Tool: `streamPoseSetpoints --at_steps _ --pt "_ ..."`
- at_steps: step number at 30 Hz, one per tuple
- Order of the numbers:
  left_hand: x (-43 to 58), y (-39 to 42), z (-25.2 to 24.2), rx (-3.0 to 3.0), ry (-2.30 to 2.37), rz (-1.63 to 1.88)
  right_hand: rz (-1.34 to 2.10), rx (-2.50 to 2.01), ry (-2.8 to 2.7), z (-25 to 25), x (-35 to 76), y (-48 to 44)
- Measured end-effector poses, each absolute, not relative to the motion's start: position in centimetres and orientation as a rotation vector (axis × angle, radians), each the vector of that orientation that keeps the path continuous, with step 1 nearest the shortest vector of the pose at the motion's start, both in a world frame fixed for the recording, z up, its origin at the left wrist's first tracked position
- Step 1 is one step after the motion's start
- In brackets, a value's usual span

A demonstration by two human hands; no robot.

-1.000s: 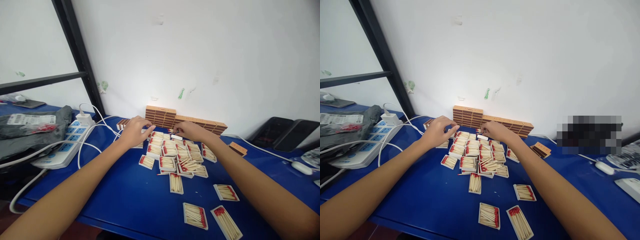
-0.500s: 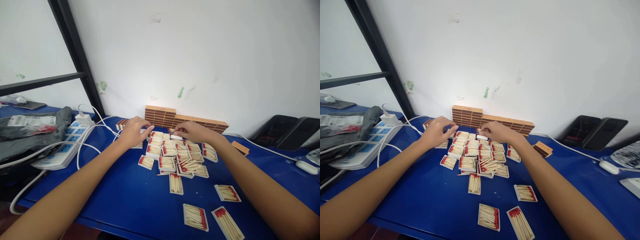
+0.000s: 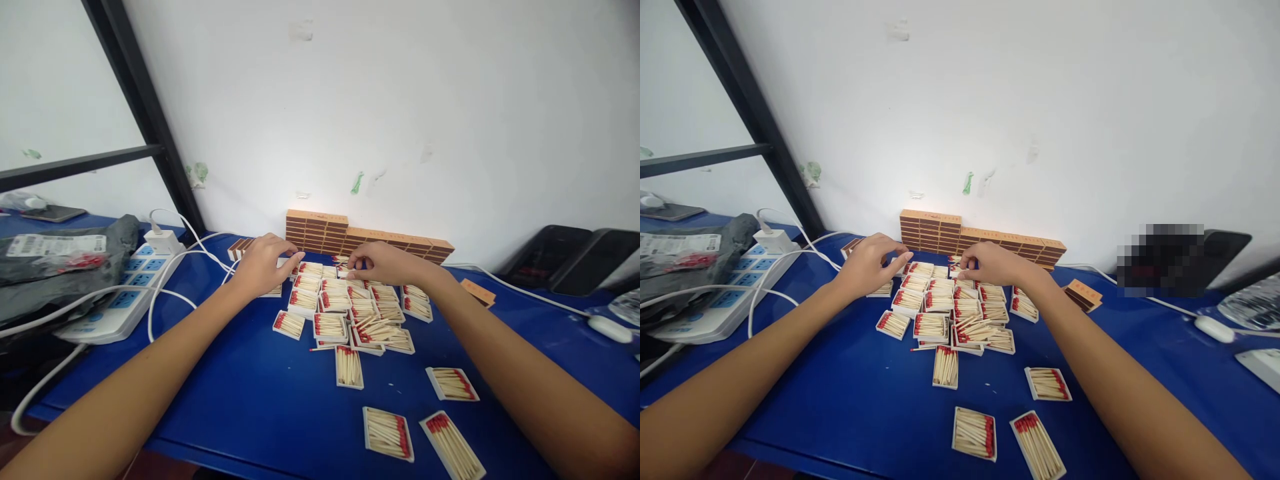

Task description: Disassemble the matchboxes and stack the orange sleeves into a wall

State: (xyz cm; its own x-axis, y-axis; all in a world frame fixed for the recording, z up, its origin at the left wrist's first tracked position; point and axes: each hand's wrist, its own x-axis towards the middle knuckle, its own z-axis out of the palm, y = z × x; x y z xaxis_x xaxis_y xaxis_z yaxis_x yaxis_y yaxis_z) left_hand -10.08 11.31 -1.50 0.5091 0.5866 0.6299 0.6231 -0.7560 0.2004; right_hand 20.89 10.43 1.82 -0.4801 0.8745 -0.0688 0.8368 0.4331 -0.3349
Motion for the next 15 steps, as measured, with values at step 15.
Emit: streamPoseSetpoints --at_steps 15 --pt "-10.09 11.25 -1.43 -2.682 -1.077 -1.087 0.41 -1.544 -2.59 1.17 20.84 10.86"
